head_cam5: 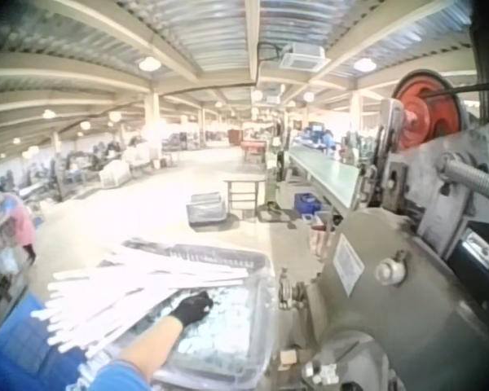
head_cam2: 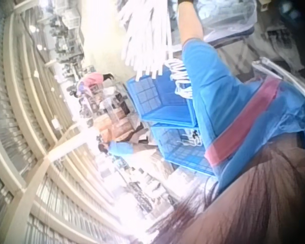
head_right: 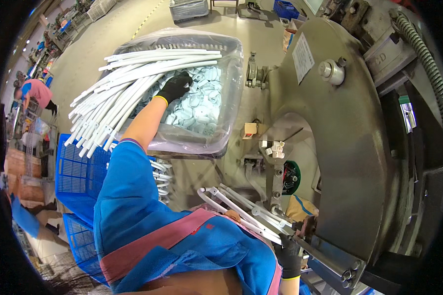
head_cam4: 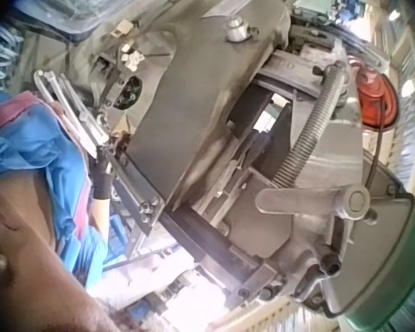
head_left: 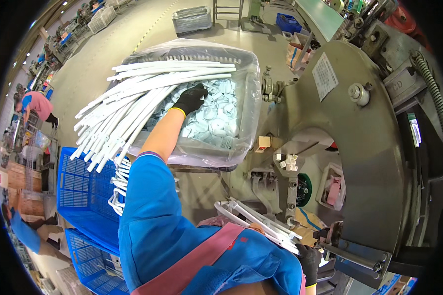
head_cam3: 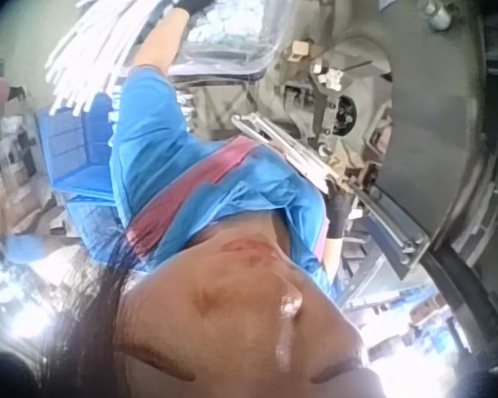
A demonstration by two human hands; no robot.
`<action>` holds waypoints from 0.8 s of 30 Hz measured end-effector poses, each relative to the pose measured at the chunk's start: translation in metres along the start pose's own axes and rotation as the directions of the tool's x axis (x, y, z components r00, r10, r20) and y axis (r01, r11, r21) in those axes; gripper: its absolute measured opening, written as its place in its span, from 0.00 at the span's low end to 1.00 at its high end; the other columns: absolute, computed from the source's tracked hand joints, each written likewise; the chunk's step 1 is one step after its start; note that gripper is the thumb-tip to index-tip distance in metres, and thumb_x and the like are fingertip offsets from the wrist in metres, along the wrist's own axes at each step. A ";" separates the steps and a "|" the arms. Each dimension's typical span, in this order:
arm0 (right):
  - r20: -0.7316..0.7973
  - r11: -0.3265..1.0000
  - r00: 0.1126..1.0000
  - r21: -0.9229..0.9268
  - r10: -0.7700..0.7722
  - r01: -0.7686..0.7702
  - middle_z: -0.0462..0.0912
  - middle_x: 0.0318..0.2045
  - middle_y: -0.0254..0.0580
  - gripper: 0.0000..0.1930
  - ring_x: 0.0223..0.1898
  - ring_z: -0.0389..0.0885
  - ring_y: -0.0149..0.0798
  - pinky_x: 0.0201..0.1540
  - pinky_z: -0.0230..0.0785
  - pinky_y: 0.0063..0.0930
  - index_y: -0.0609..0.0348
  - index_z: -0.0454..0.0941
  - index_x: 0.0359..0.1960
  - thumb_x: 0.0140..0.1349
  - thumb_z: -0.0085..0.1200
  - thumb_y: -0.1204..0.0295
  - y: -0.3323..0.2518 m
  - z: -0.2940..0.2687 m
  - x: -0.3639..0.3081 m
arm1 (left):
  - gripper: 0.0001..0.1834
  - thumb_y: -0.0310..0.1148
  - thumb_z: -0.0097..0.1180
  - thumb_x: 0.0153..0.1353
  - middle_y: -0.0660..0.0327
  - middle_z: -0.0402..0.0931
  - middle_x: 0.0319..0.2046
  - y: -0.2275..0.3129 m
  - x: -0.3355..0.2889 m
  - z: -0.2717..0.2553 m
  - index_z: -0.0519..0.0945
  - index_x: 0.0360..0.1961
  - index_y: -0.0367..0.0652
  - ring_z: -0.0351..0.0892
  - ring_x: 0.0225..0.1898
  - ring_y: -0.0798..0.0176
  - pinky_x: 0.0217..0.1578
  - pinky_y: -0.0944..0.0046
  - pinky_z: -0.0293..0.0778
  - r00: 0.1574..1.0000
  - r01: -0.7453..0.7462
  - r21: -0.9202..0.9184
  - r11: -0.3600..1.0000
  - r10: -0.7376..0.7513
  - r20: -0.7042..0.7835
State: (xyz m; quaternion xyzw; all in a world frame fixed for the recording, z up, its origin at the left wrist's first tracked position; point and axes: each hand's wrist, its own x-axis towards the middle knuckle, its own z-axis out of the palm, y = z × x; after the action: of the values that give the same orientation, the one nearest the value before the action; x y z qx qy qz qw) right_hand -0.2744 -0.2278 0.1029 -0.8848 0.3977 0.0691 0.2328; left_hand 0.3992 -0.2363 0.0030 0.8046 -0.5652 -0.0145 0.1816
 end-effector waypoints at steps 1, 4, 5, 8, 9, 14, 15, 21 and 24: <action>0.037 0.999 0.999 -0.005 0.037 -0.037 0.79 0.32 0.52 0.17 0.37 0.77 0.54 0.40 0.68 0.45 0.57 0.80 0.42 0.47 0.60 0.72 0.000 -0.001 -0.001 | 0.09 0.29 0.61 0.51 0.54 0.73 0.37 -0.001 0.000 0.002 0.77 0.34 0.47 0.75 0.43 0.47 0.42 0.52 0.71 0.998 -0.058 -0.002 0.998 0.058 0.003; 0.118 0.995 0.988 -0.033 0.101 -0.098 0.78 0.38 0.54 0.20 0.41 0.76 0.55 0.46 0.67 0.46 0.55 0.78 0.46 0.48 0.60 0.71 0.001 -0.003 -0.005 | 0.05 0.29 0.58 0.51 0.55 0.72 0.37 0.004 0.002 0.007 0.77 0.31 0.47 0.77 0.39 0.47 0.38 0.50 0.72 0.993 -0.110 0.198 0.974 0.101 0.052; 0.127 0.995 0.988 -0.047 0.092 -0.087 0.77 0.40 0.55 0.20 0.42 0.75 0.55 0.48 0.67 0.46 0.55 0.78 0.47 0.48 0.60 0.71 0.002 -0.003 -0.007 | 0.05 0.30 0.57 0.51 0.55 0.72 0.37 0.007 0.003 0.006 0.77 0.31 0.48 0.77 0.39 0.47 0.37 0.50 0.73 0.996 -0.074 0.234 0.969 0.059 0.069; 0.184 0.992 0.976 -0.061 0.116 -0.107 0.76 0.45 0.54 0.22 0.44 0.76 0.55 0.49 0.67 0.48 0.54 0.76 0.49 0.49 0.60 0.70 0.012 -0.003 -0.011 | 0.08 0.33 0.59 0.53 0.56 0.74 0.49 0.029 0.002 -0.006 0.79 0.34 0.47 0.78 0.43 0.48 0.45 0.53 0.73 0.998 0.044 0.167 0.985 -0.036 -0.048; 0.175 0.994 0.979 -0.067 0.102 -0.092 0.76 0.44 0.53 0.22 0.45 0.76 0.55 0.48 0.68 0.49 0.53 0.76 0.48 0.49 0.60 0.70 0.017 -0.002 -0.012 | 0.09 0.34 0.59 0.54 0.56 0.74 0.50 0.040 0.002 -0.016 0.79 0.37 0.45 0.78 0.45 0.49 0.47 0.54 0.73 0.990 -0.004 0.068 0.998 0.014 -0.140; -0.121 0.942 0.957 -0.244 -0.264 0.229 0.81 0.33 0.44 0.17 0.33 0.79 0.49 0.33 0.68 0.43 0.45 0.79 0.46 0.53 0.57 0.62 0.051 0.011 -0.004 | 0.10 0.32 0.59 0.57 0.54 0.79 0.36 0.154 -0.043 -0.059 0.77 0.37 0.40 0.79 0.42 0.52 0.45 0.59 0.73 0.929 -0.194 -0.379 0.905 0.045 -0.368; -0.197 0.922 0.924 -0.282 -0.327 0.266 0.81 0.29 0.43 0.17 0.29 0.80 0.47 0.28 0.68 0.41 0.43 0.80 0.45 0.53 0.55 0.60 0.058 0.014 0.001 | 0.11 0.32 0.60 0.57 0.55 0.79 0.37 0.183 -0.063 -0.064 0.76 0.39 0.40 0.79 0.42 0.56 0.45 0.61 0.73 0.960 -0.149 -0.398 0.905 0.036 -0.276; -0.208 0.808 0.788 -0.274 -0.579 0.522 0.82 0.32 0.44 0.23 0.30 0.79 0.49 0.31 0.69 0.44 0.49 0.80 0.45 0.45 0.61 0.57 0.094 -0.013 0.024 | 0.20 0.35 0.65 0.55 0.59 0.76 0.40 0.360 -0.168 -0.021 0.72 0.46 0.42 0.76 0.42 0.64 0.46 0.64 0.71 0.973 -0.092 -0.784 0.614 0.222 0.060; -0.067 0.780 0.812 -0.333 -0.580 0.529 0.79 0.26 0.40 0.23 0.29 0.79 0.44 0.30 0.70 0.39 0.51 0.80 0.45 0.43 0.62 0.61 0.103 -0.036 0.025 | 0.22 0.36 0.65 0.54 0.54 0.79 0.41 0.414 -0.193 0.004 0.75 0.48 0.39 0.79 0.44 0.58 0.46 0.62 0.72 0.979 -0.158 -0.771 0.617 0.201 -0.039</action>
State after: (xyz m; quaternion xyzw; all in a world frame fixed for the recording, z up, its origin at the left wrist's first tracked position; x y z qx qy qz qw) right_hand -0.3360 -0.3207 0.0903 -0.9898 0.1217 -0.0171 0.0723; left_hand -0.0460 -0.1826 0.0920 0.5890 -0.5867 -0.2562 0.4931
